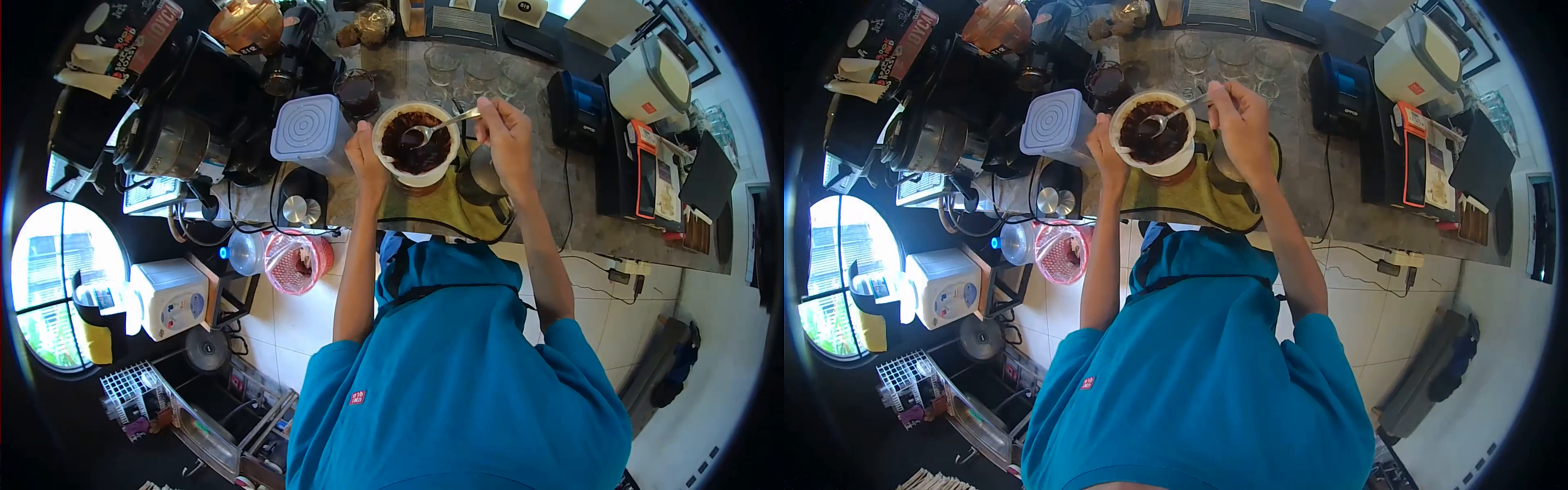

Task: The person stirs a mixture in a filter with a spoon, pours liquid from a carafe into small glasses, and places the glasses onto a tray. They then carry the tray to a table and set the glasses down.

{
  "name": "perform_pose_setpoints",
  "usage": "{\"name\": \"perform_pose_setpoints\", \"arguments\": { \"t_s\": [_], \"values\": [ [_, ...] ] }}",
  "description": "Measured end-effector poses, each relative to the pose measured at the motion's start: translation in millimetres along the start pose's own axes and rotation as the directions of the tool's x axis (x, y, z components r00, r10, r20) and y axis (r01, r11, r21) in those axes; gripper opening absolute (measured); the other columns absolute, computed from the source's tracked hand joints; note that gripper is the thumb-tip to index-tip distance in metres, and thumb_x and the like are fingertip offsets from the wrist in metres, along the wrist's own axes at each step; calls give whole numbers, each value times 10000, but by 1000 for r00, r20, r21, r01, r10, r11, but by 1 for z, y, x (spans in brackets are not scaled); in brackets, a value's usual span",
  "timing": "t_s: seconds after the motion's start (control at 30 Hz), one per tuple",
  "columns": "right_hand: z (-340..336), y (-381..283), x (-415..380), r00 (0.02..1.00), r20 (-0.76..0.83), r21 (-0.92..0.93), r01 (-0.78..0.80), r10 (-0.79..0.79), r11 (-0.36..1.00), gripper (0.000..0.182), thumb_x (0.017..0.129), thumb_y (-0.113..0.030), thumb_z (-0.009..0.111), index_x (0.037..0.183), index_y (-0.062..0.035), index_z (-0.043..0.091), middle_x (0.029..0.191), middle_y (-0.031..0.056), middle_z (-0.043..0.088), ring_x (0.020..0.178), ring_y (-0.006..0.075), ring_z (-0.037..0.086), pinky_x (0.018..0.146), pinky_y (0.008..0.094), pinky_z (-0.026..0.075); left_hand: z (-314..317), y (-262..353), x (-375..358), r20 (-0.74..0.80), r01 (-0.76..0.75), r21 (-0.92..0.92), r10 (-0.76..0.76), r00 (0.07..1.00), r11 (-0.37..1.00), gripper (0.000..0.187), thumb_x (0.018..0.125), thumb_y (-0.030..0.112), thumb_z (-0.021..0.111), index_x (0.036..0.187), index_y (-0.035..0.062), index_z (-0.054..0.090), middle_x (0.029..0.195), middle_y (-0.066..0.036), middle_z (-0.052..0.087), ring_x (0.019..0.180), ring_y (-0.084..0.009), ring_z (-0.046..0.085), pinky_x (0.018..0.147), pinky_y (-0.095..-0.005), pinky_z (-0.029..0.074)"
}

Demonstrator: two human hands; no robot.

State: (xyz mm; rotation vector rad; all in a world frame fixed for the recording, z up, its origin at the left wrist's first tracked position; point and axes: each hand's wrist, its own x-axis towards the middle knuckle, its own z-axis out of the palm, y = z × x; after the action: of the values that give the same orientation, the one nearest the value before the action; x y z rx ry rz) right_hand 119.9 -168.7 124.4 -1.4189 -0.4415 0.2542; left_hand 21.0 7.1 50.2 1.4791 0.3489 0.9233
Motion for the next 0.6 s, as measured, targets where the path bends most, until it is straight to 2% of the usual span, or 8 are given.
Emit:
{"name": "perform_pose_setpoints", "arguments": {
  "t_s": [0.07,0.17,0.33,0.43,0.47,0.53,0.57,0.6],
  "values": [
    [0,-10,0,999,14,-42,49,-48,998,312,951,-200,555,704,-11,543,579,-28,483,529,38,410,507,232,316,0,-5,3,-6,-77,52,78,997,996,514,1029,275,382,596,19,491,541,1,498,506,-64,421,471,-271,327],
    [2,-14,-1,992,0,-165,122,-124,979,319,948,-212,566,714,3,548,560,-12,473,529,54,396,507,245,320,6,-2,1,-73,-71,57,75,994,996,515,1029,273,381,599,14,499,539,3,490,503,-66,409,471,-279,319],
    [1,1,-1,971,4,-443,215,-238,870,303,932,-194,581,735,34,548,535,33,445,531,84,365,499,289,321,-1,-14,4,-38,-52,49,54,998,997,516,1030,268,379,592,17,482,539,8,479,504,-66,386,472,-288,300],
    [4,9,-5,977,1,-474,188,-213,860,305,931,-192,575,727,33,545,535,36,456,529,91,374,498,296,323,-1,-13,3,-34,-53,34,54,998,998,515,1030,268,379,588,20,468,537,12,469,507,-65,378,474,-287,294],
    [3,13,-5,977,-1,-474,186,-212,861,305,931,-192,575,727,33,545,535,36,456,529,91,374,498,296,323,0,-11,3,-27,-56,28,56,998,998,515,1030,268,380,585,21,459,535,14,462,510,-63,377,475,-285,294],
    [3,22,-2,997,-37,-291,52,-66,955,320,936,-202,566,708,21,550,540,22,472,524,79,390,503,277,321,0,-9,3,-20,-59,25,59,998,998,514,1030,267,381,586,21,459,537,16,462,513,-61,379,476,-284,295],
    [3,24,0,997,-36,-290,53,-66,956,320,936,-202,566,708,21,550,540,22,472,524,79,390,503,277,321,0,-8,3,-14,-61,21,61,998,998,513,1030,267,382,587,21,459,539,18,461,517,-59,381,477,-283,296],
    [1,25,1,1000,-25,-170,7,-11,985,321,940,-202,561,699,10,551,546,9,475,524,69,399,508,263,319,0,-9,3,-14,-61,21,61,998,998,513,1030,267,382,587,21,459,539,18,461,517,-59,381,477,-283,296]
  ]
}}
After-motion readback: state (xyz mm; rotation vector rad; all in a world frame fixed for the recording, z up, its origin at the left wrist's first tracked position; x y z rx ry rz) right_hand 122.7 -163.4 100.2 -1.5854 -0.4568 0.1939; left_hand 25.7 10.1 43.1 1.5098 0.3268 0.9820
